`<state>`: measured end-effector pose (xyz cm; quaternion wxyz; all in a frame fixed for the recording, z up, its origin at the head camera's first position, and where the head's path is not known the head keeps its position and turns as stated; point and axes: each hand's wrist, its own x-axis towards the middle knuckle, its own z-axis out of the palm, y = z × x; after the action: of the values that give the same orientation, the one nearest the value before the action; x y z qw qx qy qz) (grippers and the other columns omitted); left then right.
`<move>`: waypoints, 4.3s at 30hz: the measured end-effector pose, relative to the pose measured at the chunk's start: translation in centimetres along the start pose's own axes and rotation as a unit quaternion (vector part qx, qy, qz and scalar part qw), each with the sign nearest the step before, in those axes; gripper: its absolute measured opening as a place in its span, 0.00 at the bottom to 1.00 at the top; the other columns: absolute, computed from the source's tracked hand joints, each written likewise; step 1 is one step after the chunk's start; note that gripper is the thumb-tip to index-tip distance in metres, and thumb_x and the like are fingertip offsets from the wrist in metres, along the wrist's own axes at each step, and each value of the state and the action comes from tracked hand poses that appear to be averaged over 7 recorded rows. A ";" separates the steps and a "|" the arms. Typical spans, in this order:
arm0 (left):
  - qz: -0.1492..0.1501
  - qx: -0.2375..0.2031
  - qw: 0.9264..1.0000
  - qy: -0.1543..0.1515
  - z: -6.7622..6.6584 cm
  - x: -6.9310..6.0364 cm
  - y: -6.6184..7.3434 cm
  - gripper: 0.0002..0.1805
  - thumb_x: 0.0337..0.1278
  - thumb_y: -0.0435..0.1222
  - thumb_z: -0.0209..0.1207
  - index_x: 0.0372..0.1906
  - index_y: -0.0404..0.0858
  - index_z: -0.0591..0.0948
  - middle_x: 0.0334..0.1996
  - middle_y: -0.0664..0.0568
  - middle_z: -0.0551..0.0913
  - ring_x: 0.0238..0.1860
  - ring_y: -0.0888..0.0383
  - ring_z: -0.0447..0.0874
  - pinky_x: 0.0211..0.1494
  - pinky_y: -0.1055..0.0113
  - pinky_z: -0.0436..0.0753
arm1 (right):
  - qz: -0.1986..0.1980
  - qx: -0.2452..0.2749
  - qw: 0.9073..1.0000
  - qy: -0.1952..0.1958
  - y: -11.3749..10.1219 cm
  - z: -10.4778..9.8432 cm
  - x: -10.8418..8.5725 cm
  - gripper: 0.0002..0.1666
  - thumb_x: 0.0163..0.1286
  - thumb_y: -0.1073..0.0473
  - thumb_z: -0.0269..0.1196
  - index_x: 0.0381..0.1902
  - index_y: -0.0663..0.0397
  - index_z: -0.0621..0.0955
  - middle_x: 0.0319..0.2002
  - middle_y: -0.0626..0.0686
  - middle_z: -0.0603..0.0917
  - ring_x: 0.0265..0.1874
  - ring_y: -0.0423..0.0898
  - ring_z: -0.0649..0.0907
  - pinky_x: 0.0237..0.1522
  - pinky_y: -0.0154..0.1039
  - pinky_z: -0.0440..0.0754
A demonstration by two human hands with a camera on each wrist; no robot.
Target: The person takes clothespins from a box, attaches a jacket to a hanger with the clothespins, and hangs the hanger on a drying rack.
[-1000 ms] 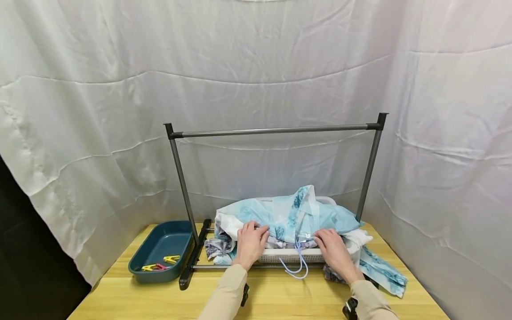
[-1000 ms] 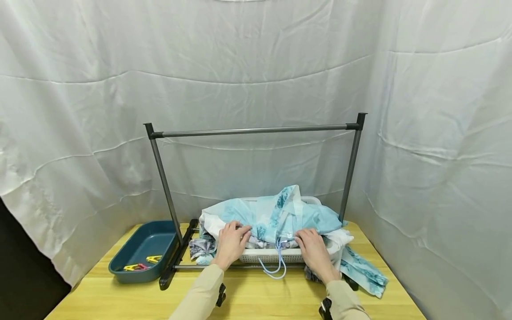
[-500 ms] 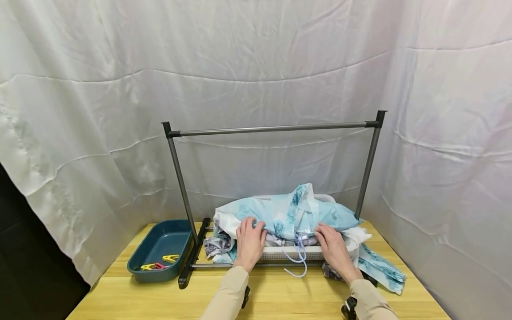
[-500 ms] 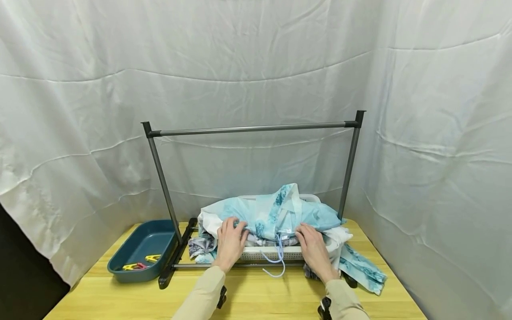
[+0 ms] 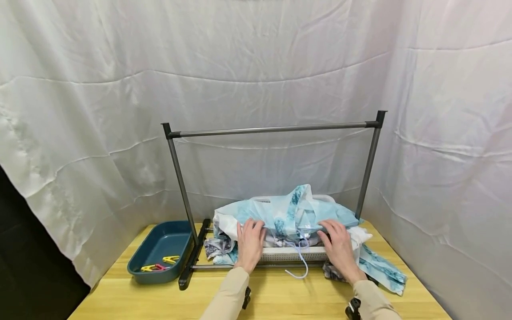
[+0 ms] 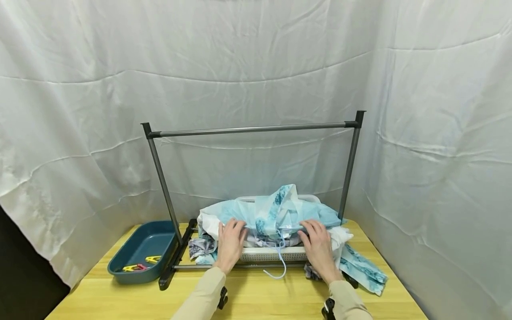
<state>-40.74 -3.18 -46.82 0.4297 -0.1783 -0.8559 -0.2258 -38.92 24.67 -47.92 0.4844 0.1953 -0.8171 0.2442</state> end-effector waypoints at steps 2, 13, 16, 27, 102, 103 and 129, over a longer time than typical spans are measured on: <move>-0.005 -0.003 1.000 0.003 -0.1 0.2 0.0 0.02 0.66 0.38 0.59 0.40 0.47 0.82 0.40 0.53 0.83 0.56 0.48 0.78 0.70 0.31 0.58 | 0.011 -0.019 1.000 0.018 0.3 -0.3 0.2 0.16 0.63 0.67 0.66 0.50 0.58 0.83 0.50 0.60 0.81 0.56 0.62 0.74 0.50 0.60 0.67; -0.026 -0.029 0.999 0.025 -0.6 1.7 0.8 0.05 0.68 0.37 0.58 0.42 0.45 0.83 0.38 0.52 0.83 0.53 0.49 0.79 0.70 0.32 0.58 | 0.088 -0.032 0.995 0.036 1.6 -1.5 2.3 0.09 0.69 0.66 0.61 0.46 0.61 0.83 0.45 0.62 0.83 0.51 0.61 0.78 0.56 0.59 0.70; -0.022 -0.039 0.998 0.041 -0.7 1.9 0.9 0.05 0.68 0.37 0.58 0.42 0.44 0.83 0.38 0.51 0.82 0.56 0.47 0.78 0.70 0.34 0.60 | 0.095 -0.037 0.994 0.037 1.4 -1.5 2.7 0.09 0.71 0.65 0.60 0.46 0.60 0.83 0.44 0.61 0.83 0.49 0.61 0.78 0.55 0.60 0.69; 0.001 -0.048 0.997 0.060 -0.9 2.3 0.5 0.03 0.67 0.35 0.57 0.41 0.46 0.81 0.42 0.48 0.80 0.63 0.43 0.75 0.70 0.29 0.53 | 0.049 -0.061 0.997 0.008 3.1 -2.1 3.3 0.10 0.68 0.68 0.61 0.46 0.60 0.82 0.46 0.63 0.82 0.51 0.64 0.77 0.58 0.64 0.67; 0.027 0.003 0.999 -0.029 -1.2 -1.3 -0.9 0.10 0.57 0.44 0.67 0.39 0.43 0.89 0.48 0.42 0.84 0.50 0.48 0.82 0.53 0.53 0.81 | 0.208 0.027 0.977 0.034 3.3 -7.4 7.4 0.16 0.78 0.59 0.51 0.47 0.65 0.81 0.37 0.62 0.77 0.37 0.55 0.72 0.39 0.47 0.65; 0.013 0.004 0.999 -0.035 -1.3 -1.2 -0.9 0.11 0.56 0.44 0.68 0.40 0.42 0.90 0.49 0.41 0.84 0.52 0.47 0.82 0.55 0.52 0.80 | 0.213 0.027 0.976 0.035 3.4 -7.5 7.5 0.16 0.78 0.58 0.51 0.47 0.64 0.81 0.36 0.62 0.76 0.37 0.54 0.72 0.39 0.47 0.64; 0.013 0.104 0.992 -0.066 -2.0 0.1 -0.7 0.10 0.49 0.52 0.67 0.27 0.52 0.88 0.26 0.54 0.83 0.33 0.51 0.82 0.23 0.57 0.77 | 0.254 -0.009 0.944 0.208 3.3 -8.9 8.3 0.18 0.74 0.59 0.56 0.47 0.71 0.82 0.36 0.69 0.76 0.38 0.65 0.69 0.43 0.55 0.63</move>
<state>-39.80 -4.80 -45.86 0.3910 -0.1582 -0.8990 -0.1180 -38.37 31.89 -37.64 0.5670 -0.0786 -0.7228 0.3871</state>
